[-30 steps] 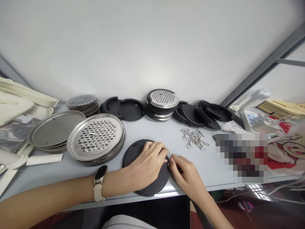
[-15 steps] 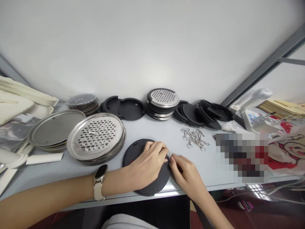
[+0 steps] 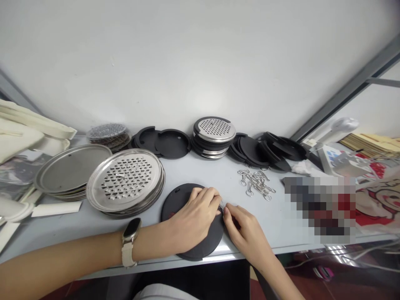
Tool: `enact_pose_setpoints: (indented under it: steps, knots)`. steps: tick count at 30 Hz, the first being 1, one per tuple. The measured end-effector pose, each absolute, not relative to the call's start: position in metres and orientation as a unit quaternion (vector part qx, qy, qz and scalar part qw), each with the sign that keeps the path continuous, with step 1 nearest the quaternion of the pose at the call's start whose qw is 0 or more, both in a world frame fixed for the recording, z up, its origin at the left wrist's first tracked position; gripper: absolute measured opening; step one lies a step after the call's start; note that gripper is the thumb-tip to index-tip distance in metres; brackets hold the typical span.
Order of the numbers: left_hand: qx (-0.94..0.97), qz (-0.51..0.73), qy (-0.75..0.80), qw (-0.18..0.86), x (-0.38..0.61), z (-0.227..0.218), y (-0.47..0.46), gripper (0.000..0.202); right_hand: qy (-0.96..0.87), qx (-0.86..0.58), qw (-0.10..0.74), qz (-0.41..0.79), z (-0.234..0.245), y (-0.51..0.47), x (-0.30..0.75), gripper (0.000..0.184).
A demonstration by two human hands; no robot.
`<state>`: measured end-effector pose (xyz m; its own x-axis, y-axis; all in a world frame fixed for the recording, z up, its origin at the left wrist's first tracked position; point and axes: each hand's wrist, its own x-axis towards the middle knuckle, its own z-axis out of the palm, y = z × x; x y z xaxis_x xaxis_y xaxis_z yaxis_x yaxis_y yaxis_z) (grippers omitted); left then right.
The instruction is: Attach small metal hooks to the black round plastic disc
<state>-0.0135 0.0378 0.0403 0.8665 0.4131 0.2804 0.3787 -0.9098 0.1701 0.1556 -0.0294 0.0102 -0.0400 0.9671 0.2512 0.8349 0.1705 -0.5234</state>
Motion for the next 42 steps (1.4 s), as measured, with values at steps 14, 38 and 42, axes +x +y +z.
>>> enact_pose_setpoints:
  steps: [14,38,42]
  knots:
    - [0.962,0.162,0.215,0.055,-0.0122,0.0378,0.037,0.021,-0.673,-0.646,0.311,0.181,0.0094,-0.0301,0.1555,0.035]
    - [0.965,0.155,0.21,0.016,-0.0138,0.0412,0.0365,0.019,-0.611,-0.657,0.361,0.256,0.0086,-0.0298,0.1571,0.038]
    - [0.966,0.158,0.205,0.018,-0.0152,0.0401,0.0368,0.018,-0.602,-0.662,0.369,0.253,0.0079,-0.03,0.1575,0.038]
